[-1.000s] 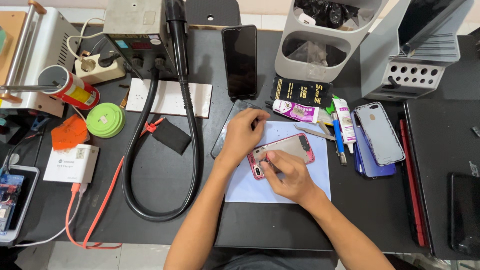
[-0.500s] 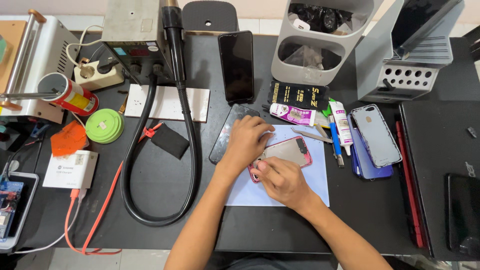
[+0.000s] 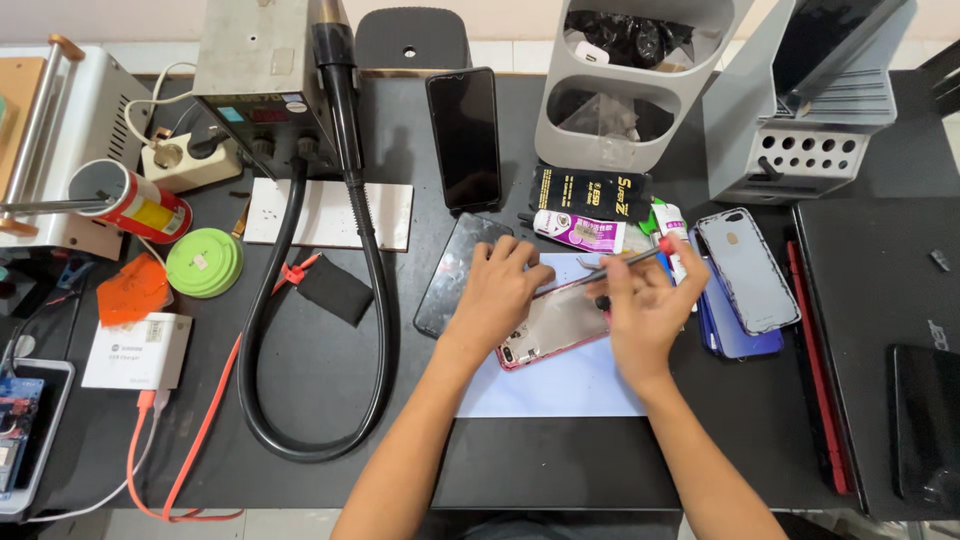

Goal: The person uses tweezers to remove small components from a pink smartphone frame and then applies adhesive from a tube along the inner edge of the frame. The person handles a grey back cover and positions it over the frame before setting it aside.

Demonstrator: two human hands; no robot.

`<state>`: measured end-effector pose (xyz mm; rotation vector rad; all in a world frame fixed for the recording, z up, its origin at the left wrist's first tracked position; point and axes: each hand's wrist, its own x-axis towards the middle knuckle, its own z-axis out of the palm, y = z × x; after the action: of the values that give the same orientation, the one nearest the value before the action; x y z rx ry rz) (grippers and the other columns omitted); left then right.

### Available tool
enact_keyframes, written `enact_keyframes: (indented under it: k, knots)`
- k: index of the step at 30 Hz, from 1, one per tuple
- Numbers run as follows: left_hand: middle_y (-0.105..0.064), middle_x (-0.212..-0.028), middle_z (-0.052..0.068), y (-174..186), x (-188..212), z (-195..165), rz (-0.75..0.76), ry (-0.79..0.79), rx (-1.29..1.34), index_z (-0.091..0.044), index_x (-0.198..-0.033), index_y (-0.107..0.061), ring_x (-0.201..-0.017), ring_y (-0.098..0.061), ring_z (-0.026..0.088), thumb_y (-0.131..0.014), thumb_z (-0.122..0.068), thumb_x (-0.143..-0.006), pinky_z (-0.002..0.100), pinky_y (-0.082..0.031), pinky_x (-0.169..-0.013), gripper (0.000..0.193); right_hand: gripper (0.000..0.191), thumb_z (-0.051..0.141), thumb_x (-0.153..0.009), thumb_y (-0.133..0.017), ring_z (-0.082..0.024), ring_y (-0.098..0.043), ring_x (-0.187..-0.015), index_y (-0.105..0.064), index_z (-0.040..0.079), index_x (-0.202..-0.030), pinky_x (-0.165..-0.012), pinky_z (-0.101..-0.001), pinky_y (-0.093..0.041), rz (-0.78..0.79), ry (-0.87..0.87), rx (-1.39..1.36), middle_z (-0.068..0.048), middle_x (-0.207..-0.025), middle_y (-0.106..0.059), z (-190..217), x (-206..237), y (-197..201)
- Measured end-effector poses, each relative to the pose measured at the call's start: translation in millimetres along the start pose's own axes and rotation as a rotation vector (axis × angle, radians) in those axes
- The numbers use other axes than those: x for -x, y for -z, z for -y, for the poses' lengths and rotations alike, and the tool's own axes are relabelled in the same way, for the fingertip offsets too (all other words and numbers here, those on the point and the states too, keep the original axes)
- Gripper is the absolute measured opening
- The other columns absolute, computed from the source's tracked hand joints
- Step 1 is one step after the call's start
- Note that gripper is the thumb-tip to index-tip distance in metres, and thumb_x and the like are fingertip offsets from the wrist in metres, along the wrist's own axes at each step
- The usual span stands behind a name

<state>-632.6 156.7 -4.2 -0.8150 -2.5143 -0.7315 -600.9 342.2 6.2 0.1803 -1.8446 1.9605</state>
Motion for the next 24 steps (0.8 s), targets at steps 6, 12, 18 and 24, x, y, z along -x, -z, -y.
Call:
enact_keyframes:
  k: [6,12,18,24]
  knots:
    - [-0.06,-0.099,0.005,-4,-2,-1,0.031,0.017,-0.042,-0.012,-0.097,-0.071,-0.106,-0.054,0.026,-0.067,-0.002,-0.079,0.044,-0.038,-0.088,0.021,0.06,0.004,-0.105,-0.061,-0.02,-0.07,-0.078,-0.023,0.012,-0.151,-0.067,-0.0328,-0.062,-0.077,-0.269,-0.155,-0.017,-0.104,-0.065,-5,-12,4]
    - [-0.063,-0.1,0.004,-2,-1,1,-0.116,0.105,0.095,-0.011,-0.098,-0.073,-0.103,-0.055,0.026,-0.071,-0.003,-0.083,0.042,-0.039,-0.086,0.016,0.06,0.003,-0.105,-0.062,-0.02,-0.071,-0.084,-0.023,0.01,-0.15,-0.071,-0.0339,-0.064,-0.014,-0.175,-0.061,-0.019,-0.107,-0.065,-19,-12,3]
    - [-0.063,-0.096,0.001,1,2,-3,-0.06,0.054,0.094,-0.013,-0.094,-0.077,-0.1,-0.055,0.025,-0.073,-0.004,-0.078,0.041,-0.039,-0.084,0.019,0.06,-0.002,-0.104,-0.062,-0.02,-0.071,-0.087,-0.024,0.007,-0.149,-0.072,-0.0324,-0.064,0.052,-0.087,0.037,-0.021,-0.108,-0.064,-28,-8,-1]
    - [-0.061,-0.096,0.002,-2,1,-8,-0.02,0.063,0.031,-0.013,-0.091,-0.076,-0.102,-0.055,0.025,-0.073,-0.001,-0.075,0.042,-0.039,-0.085,0.02,0.058,-0.001,-0.104,-0.061,-0.02,-0.072,-0.086,-0.023,0.007,-0.148,-0.072,-0.0317,-0.064,0.05,-0.072,0.042,-0.02,-0.106,-0.064,-28,-7,0]
